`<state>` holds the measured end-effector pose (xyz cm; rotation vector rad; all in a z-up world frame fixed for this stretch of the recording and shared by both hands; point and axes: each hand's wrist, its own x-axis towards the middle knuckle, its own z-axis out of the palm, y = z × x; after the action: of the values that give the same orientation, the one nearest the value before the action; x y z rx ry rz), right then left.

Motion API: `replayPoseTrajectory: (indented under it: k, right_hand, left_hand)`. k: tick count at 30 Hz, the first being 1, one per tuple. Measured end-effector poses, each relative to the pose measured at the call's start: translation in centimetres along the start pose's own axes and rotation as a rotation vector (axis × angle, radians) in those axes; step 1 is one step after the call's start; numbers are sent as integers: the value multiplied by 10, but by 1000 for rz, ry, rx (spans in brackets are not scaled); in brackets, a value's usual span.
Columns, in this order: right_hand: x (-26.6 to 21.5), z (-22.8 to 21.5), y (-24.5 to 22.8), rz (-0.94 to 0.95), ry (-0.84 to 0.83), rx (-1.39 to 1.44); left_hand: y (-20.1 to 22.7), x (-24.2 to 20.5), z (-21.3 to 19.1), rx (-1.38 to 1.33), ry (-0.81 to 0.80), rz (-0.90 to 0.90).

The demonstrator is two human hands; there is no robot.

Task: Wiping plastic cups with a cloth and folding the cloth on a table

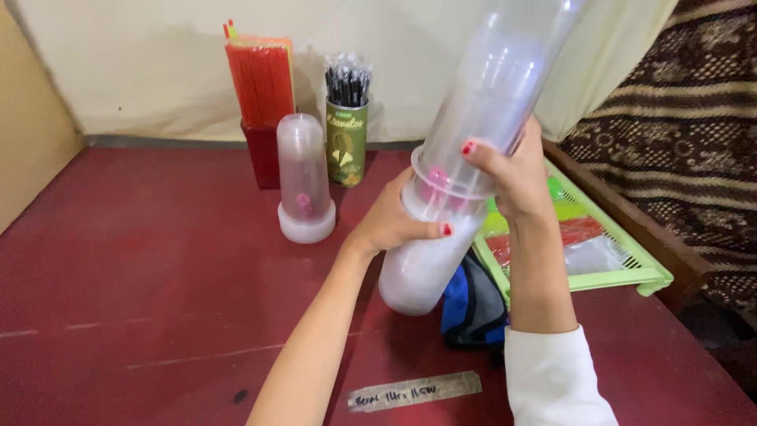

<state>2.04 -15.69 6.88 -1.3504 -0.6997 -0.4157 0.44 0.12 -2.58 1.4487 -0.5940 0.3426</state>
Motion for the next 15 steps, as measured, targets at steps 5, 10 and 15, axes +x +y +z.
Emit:
replayPoseTrajectory:
  k: [5, 10, 15]
  right_hand:
    - [-3, 11, -16, -150, -51, -79]
    - [-11, 15, -37, -286, 21, -100]
    - [-16, 8, -51, -465, 47, -83]
  left_hand:
    - [10, -9, -1, -16, 3, -16]
    - [24, -17, 9, 73, -3, -51]
    - [38, -24, 20, 155, 44, -38]
